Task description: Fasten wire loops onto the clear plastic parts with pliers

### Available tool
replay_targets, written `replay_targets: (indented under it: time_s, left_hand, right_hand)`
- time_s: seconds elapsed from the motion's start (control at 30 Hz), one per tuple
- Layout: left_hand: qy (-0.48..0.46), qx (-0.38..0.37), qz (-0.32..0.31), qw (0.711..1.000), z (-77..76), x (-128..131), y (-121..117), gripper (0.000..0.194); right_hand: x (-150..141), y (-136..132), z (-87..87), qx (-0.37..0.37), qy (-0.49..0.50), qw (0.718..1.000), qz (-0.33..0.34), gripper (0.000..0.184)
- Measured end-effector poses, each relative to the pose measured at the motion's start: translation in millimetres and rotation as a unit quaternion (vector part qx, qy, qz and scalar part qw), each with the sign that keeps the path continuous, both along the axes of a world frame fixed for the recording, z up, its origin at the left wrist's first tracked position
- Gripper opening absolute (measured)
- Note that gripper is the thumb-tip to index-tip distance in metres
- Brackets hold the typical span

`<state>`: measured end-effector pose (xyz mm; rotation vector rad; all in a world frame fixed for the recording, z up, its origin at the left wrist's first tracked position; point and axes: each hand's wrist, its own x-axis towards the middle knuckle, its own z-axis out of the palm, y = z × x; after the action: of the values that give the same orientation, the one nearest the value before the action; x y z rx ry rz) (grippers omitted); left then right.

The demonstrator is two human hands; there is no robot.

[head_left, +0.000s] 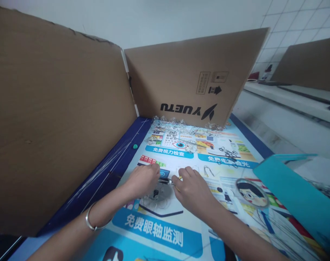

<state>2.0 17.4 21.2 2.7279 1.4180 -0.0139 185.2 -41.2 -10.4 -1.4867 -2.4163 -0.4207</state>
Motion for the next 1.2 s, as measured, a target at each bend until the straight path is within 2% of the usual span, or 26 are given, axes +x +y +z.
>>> replay_targets:
  time_s: [0.13, 0.43, 0.57, 0.7, 0.87, 1.0, 1.2]
  left_hand:
    - [0.012, -0.003, -0.011, 1.0, 0.8, 1.1, -1.6, 0.018]
    - [0.026, 0.03, -0.04, 0.998, -9.6, -0.2, -1.7, 0.012]
    - [0.034, 0.05, -0.064, 0.996, -11.5, -1.8, -4.3, 0.009]
    - [0.043, 0.07, -0.082, 0.993, -12.0, -1.7, -7.6, 0.017]
    - [0.03, 0.087, -0.112, 0.989, -12.4, -0.7, -10.0, 0.023]
    - [0.012, 0.088, -0.133, 0.987, -13.6, -1.0, -10.2, 0.021]
    - [0.027, 0.083, -0.137, 0.987, -10.6, -0.7, -10.3, 0.019]
  right_hand:
    - [7.1, 2.2, 3.1, -0.005, -0.012, 1.0, 0.024, 0.012]
    - [9.9, 4.7, 1.5, 0.043, -0.095, 0.993, 0.051, 0.015]
    - [11.5, 5.8, -1.5, 0.042, -0.09, 0.993, 0.058, 0.014]
    - [14.1, 7.0, -4.6, 0.038, -0.07, 0.995, 0.059, 0.011]
    - [15.4, 7.8, -5.4, 0.006, -0.045, 0.998, 0.053, 0.008]
    - [16.9, 7.6, -4.8, -0.019, -0.037, 0.998, 0.051, 0.005]
    - [22.3, 6.8, -1.5, -0.036, -0.037, 0.997, 0.061, 0.014]
